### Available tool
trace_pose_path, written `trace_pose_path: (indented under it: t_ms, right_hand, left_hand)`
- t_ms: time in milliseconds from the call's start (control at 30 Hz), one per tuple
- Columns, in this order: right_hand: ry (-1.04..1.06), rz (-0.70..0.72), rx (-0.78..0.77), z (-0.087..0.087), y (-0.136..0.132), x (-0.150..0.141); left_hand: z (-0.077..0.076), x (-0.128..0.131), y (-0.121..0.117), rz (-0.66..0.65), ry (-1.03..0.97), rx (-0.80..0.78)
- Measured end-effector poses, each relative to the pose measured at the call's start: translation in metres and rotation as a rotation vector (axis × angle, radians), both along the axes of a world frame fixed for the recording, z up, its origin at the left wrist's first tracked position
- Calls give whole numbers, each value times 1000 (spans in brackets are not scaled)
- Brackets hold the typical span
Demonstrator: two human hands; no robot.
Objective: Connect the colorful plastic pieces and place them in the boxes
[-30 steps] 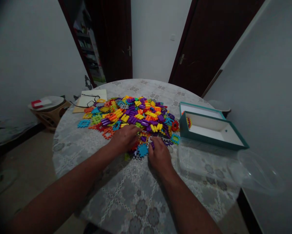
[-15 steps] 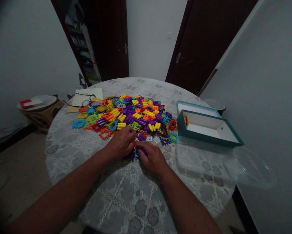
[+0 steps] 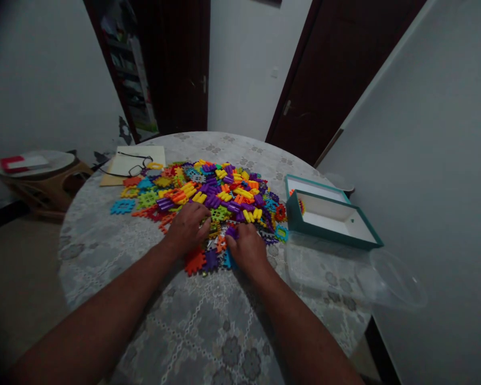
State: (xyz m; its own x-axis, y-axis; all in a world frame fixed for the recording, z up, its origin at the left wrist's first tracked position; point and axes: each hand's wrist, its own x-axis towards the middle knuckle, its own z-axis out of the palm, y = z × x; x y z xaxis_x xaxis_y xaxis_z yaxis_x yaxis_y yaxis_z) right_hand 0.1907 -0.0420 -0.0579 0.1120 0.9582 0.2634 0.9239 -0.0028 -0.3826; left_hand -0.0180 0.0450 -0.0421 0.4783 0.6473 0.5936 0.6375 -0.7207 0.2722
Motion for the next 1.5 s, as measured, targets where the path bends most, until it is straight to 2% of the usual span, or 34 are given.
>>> trace_pose_path:
  t_ms: [200,400,500,567,667,767,867,1067,1133,1200,1367,1433,1500]
  right_hand:
    - [30,-5,-24,5,10,-3]
    - [215,135,7,2,4,-10]
    - [185,190,71,7,5,-3]
    - [125,156,138,15,10,11]
    - [60,25,218,27,23,40]
    - [7,-57,124,31,38,61]
    - [-70,-50,32,27,46,64]
    - [-80,-28,104,19,41,50]
    - [26,-9,135,23,38,48]
    - [279,-21,114,33,36,49]
    - [1291,-88,-162,75,41,68]
    - [1468,-120,-188,92,48,80]
    - [1475,-159,-157,107,59,97]
  left_hand:
    - [-7,1,2,-51,-9,-11]
    - [-7,5,0,-105,17,-41]
    - [-7,5,1,-106,44,-53]
    - [-7,6,2,-104,57,-66]
    - [-8,6,3,-115,56,-83]
    - [-10,7,3,-127,46,-95]
    - [-12,6,5,-135,44,-93]
    - [-13,5,6,-149,11,-69]
    - [-13,4,6,-157,-26,-73]
    - [-14,3,5,-162,-70,-84]
    - [-14,3,6,-169,-124,-97]
    - [-14,2,7,-169,-131,-98]
    - [-14,2,7,-164,-138,-101]
